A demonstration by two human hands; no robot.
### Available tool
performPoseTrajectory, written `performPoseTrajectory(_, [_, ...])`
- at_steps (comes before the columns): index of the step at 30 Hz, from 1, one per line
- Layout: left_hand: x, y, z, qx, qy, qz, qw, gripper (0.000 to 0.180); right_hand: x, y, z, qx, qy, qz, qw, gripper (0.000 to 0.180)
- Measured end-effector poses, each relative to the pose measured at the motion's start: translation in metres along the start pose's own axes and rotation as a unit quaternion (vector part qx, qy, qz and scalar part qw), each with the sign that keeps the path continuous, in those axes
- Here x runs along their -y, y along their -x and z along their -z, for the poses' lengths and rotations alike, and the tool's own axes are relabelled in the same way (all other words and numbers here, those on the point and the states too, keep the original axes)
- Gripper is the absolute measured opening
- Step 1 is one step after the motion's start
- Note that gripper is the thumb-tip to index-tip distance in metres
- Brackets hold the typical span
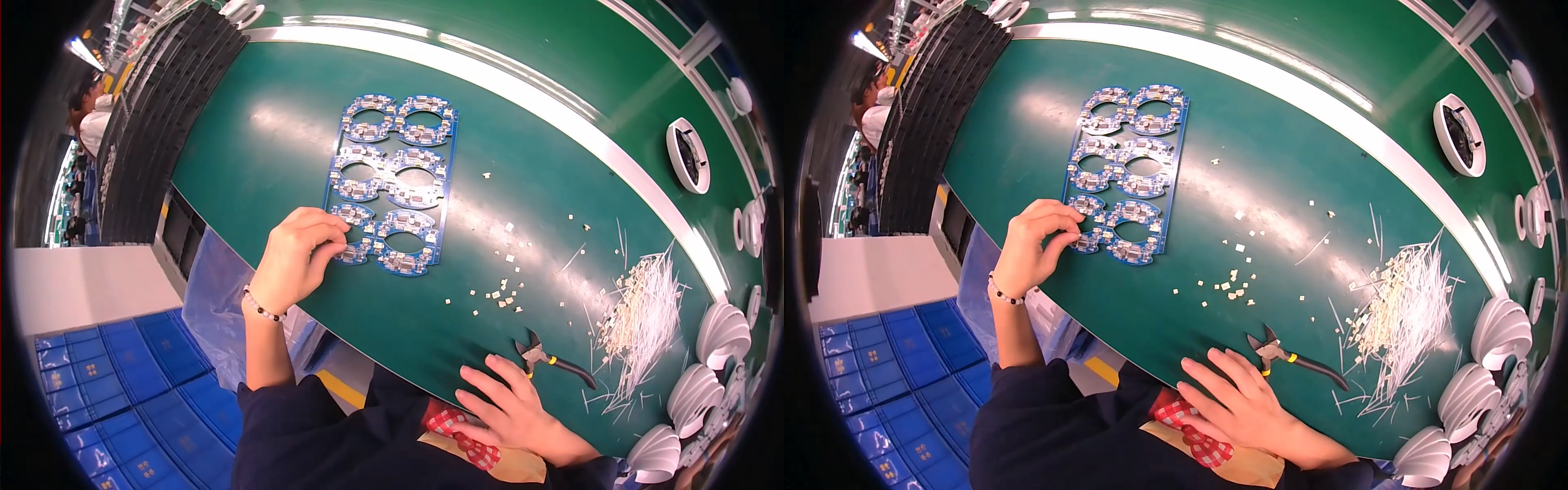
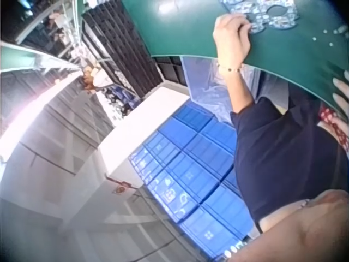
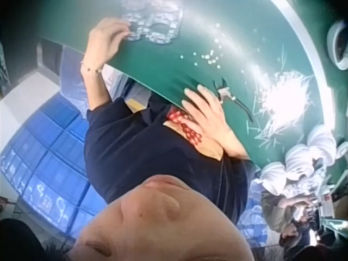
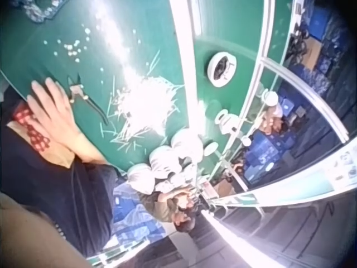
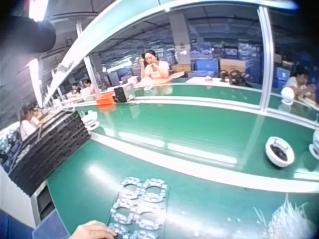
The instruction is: Assemble LED light fixtures by separating PCB components and fitting them into housings on a factory production line.
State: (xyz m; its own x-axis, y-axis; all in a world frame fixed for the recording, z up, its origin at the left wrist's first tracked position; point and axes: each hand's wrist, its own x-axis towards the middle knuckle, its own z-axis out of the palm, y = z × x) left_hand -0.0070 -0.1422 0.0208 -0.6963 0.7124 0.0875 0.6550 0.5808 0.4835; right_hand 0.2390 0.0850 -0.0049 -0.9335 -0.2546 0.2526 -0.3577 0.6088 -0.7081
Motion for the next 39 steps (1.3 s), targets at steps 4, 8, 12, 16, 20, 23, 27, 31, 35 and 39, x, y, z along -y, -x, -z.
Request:
performPoseTrajectory(4, [-0.002,0.0,0.002,-0.006,0.004,0.002,1.0,0.007,0.001,0.0,0.0,-0.006,0.007,0.002,1.0,0.039])
performPoseTrajectory(8, [-0.002,0.001,0.001,-0.005,0.001,0.001,1.0,0.007,0.0,0.001,-0.001,0.009,-0.001,0.011,1.0,0.039])
performPoseTrajectory(12, [-0.004,0.001,0.004,0.009,0.014,0.007,1.0,0.006,0.0,0.003,0.0,0.011,0.003,0.009,1.0,0.04])
performPoseTrajectory(16, [-0.01,0.009,0.004,0.019,0.03,0.035,0.999,0.007,-0.001,0.003,-0.001,0.01,0.005,0.017,1.0,0.04])
performPoseTrajectory(20, [-0.025,0.015,0.003,-0.016,-0.041,0.038,0.998,0.007,-0.002,0.004,-0.001,0.015,0.008,0.016,1.0,0.04])
performPoseTrajectory(23, [-0.049,0.006,-0.01,-0.11,0.023,-0.054,0.992,0.008,-0.005,0.006,-0.002,0.02,0.021,0.015,0.999,0.042])
performPoseTrajectory(27, [-0.075,-0.009,-0.052,-0.041,0.141,-0.214,0.966,0.025,-0.002,0.003,-0.004,0.027,0.031,0.032,0.999,0.044])
performPoseTrajectory(31, [-0.068,-0.022,-0.05,-0.06,0.088,-0.17,0.98,0.026,-0.001,0.005,-0.001,0.031,0.043,0.021,0.998,0.042])
performPoseTrajectory(35, [-0.02,-0.019,-0.017,-0.186,0.008,-0.016,0.982,0.014,-0.003,0.006,-0.001,0.027,0.033,0.006,0.999,0.038])
performPoseTrajectory(39, [0.013,-0.004,0.001,-0.121,0.013,0.047,0.991,0.013,-0.003,0.003,-0.001,0.038,0.033,0.013,0.999,0.038])
